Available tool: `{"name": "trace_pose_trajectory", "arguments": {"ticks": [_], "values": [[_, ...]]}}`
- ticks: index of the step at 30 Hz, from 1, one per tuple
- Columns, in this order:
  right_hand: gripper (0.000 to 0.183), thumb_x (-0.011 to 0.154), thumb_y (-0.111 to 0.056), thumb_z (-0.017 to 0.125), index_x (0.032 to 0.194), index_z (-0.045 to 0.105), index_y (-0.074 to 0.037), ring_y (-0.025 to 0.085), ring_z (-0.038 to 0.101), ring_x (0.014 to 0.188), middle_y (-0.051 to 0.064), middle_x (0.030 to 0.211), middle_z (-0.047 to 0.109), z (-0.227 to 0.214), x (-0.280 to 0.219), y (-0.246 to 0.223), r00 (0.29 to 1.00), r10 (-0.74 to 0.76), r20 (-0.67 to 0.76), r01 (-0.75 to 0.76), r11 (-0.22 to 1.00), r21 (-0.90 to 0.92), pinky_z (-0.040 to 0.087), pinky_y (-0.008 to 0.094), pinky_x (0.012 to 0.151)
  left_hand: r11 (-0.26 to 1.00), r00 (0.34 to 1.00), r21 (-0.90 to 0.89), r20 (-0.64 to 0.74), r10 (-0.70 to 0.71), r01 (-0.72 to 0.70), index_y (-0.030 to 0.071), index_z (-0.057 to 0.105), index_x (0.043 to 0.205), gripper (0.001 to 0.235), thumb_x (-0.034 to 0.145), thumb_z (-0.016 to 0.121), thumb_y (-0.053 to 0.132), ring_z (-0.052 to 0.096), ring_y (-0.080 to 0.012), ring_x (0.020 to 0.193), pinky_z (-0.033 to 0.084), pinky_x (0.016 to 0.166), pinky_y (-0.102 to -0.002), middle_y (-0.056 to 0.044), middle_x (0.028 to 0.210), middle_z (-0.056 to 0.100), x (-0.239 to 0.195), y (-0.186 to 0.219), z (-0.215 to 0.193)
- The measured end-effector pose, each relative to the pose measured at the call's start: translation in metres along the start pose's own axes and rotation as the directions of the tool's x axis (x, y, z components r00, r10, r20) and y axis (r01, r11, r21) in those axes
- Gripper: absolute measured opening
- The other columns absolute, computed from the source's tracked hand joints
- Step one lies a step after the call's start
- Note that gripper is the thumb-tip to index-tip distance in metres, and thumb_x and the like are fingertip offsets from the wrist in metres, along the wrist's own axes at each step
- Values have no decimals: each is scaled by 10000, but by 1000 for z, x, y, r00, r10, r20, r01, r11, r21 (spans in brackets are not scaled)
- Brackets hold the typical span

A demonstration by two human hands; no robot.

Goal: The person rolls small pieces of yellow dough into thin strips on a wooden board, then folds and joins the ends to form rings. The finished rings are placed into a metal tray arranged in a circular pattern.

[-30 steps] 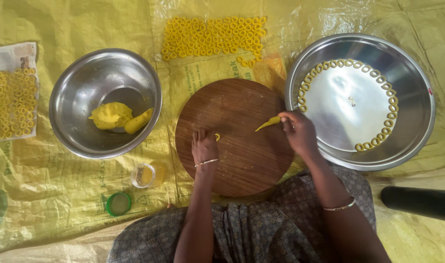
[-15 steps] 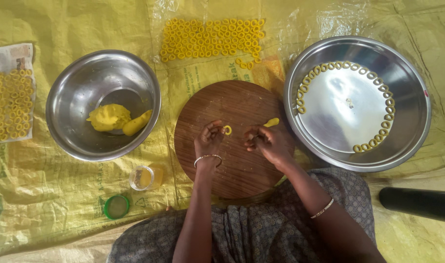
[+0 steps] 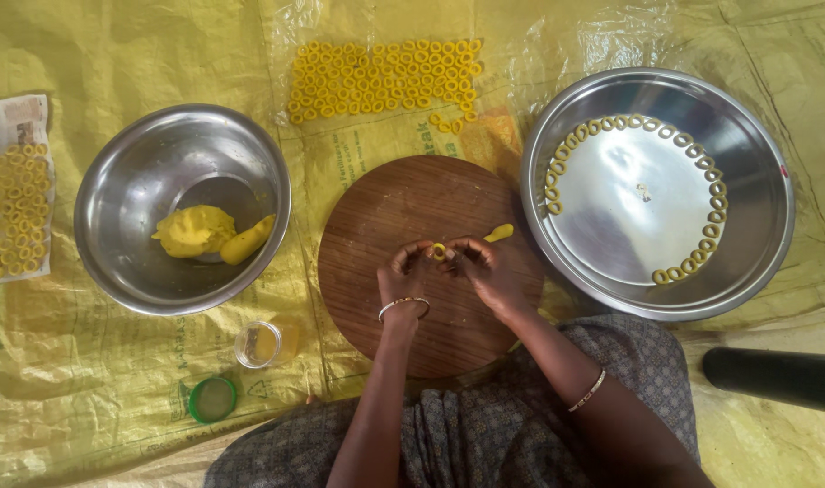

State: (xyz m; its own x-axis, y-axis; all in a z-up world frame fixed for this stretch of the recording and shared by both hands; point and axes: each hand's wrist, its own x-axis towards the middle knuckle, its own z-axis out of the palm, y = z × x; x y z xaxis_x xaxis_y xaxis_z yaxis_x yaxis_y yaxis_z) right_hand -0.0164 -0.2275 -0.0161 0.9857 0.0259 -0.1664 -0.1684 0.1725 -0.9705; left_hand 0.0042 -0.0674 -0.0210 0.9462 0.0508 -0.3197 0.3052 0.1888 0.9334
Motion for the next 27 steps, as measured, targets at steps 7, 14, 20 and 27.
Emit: {"name": "trace_pose_trajectory", "arguments": {"ticks": [7,14,20,27], "values": [[197,988,-107,671,1114,710,39,132,718,801,98,919,750,3,0,-14,996,65,-59,-71,993,-97,614,289,725,998,996,5,57,69,-69,-11,738,1136,201,943,699,34,712,-120,917,573,833,-268,-77,1005,767,-6,7,3],[193,992,-105,647,1103,699,44,130,723,805,106,927,752,-6,4,-24,993,95,-69,-96,995,-10,616,292,727,995,982,-58,167,85,-76,-22,701,1241,292,966,668,71,715,-143,1040,600,933,-310,-96,1133,759,-3,3,5],[176,984,-170,709,1079,742,-26,173,718,849,97,951,768,-45,11,-34,979,-82,-187,-1,913,-408,587,324,754,997,987,-26,142,79,-76,0,692,1258,304,970,684,99,704,-140,1072,571,973,-284,-84,1189,740,-4,0,5],[161,978,-170,707,1041,732,-24,229,745,719,139,919,769,-179,11,-37,862,-228,-453,-213,648,-731,572,351,655,995,990,25,105,93,-96,5,700,1242,288,993,640,138,686,-105,1013,579,903,-278,-60,1121,742,7,-13,-6]]}}
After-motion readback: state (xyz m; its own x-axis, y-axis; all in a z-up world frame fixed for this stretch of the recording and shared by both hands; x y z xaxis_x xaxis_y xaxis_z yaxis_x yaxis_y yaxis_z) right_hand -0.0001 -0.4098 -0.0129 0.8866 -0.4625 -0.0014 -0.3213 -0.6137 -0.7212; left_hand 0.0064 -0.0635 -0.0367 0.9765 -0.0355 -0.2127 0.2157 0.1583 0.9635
